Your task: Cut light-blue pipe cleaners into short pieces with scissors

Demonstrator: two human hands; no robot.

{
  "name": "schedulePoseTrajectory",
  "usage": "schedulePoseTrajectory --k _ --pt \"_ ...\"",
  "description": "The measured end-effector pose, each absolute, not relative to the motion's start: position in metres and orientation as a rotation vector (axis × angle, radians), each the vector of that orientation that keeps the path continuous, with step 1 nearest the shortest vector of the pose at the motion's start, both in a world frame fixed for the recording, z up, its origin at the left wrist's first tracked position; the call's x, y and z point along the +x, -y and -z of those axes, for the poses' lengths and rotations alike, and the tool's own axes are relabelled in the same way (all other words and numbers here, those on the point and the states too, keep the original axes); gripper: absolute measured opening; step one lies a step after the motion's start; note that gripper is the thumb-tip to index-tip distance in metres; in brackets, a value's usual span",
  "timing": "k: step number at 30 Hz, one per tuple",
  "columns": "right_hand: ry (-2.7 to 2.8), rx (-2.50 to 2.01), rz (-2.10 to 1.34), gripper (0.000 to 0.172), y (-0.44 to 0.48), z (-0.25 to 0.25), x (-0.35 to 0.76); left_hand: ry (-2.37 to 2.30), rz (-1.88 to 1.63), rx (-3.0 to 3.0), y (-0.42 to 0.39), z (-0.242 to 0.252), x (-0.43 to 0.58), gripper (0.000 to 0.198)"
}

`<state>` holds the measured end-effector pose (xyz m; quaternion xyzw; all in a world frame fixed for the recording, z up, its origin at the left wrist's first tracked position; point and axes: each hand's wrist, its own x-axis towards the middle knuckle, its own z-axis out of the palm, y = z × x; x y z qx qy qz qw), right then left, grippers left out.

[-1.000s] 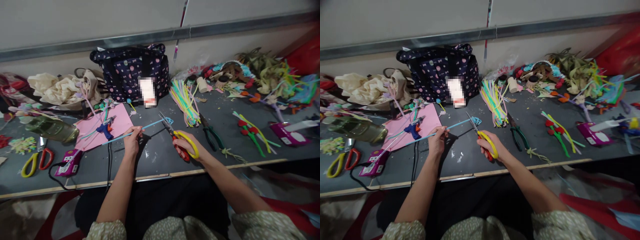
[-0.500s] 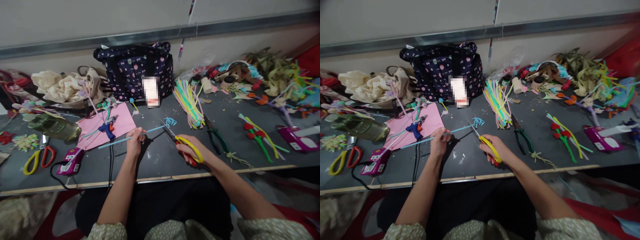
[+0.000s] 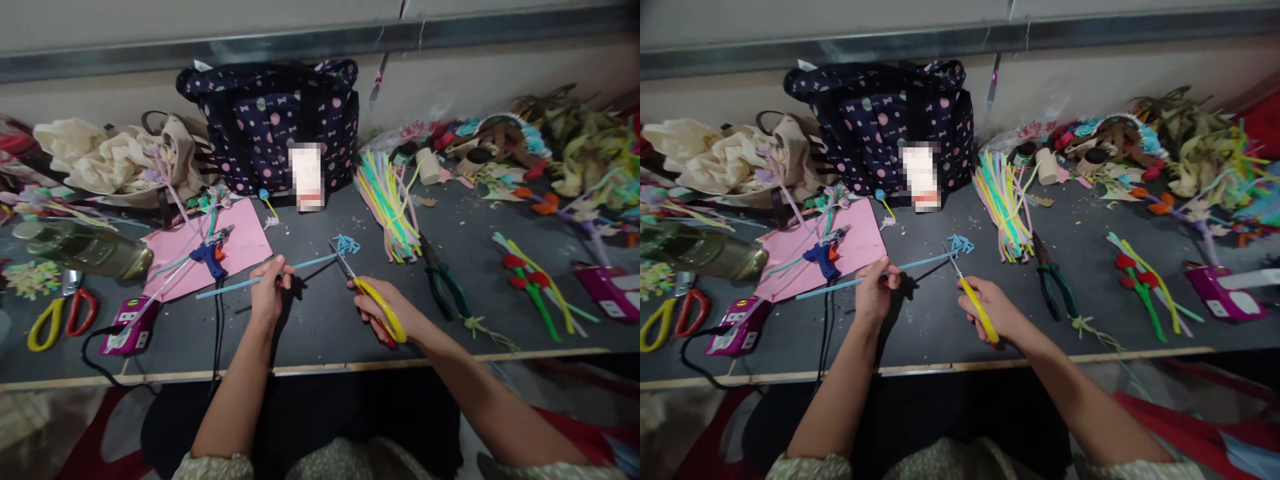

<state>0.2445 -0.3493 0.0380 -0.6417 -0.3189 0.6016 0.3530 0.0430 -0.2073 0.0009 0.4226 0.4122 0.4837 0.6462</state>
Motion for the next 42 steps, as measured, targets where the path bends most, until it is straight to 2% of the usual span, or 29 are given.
schedulePoseTrajectory --k 6,13,20,27,36,42 --pt "0.834 -1.646 -1.525 0.059 0.348 -0.035 0.244 -0.944 -1.100 0.921 0.205 0.002 0.044 0.037" --pt "0.899 -1.622 -1.371 0.062 0.347 -0.022 0.240 -0.888 -1.136 0.883 0.198 0.005 0.043 0.046" --pt "0.953 -1.688 -1.433 0.070 0.351 -0.029 0.232 -0.813 -1.179 0.736 0.196 -0.001 0.040 0.047" --pt "0.854 -1.571 -1.366 0.064 0.368 -0.025 0.238 -0.760 -1.212 0.678 0.196 -0.002 0.038 0.045" --pt "0.789 -1.559 -1.460 0.054 0.372 -0.038 0.247 -0.766 -1.205 0.680 0.200 -0.008 0.039 0.047" --pt "0.830 -1.473 -1.474 0.057 0.371 -0.034 0.242 -0.778 -1.185 0.728 0.201 -0.007 0.040 0.047"
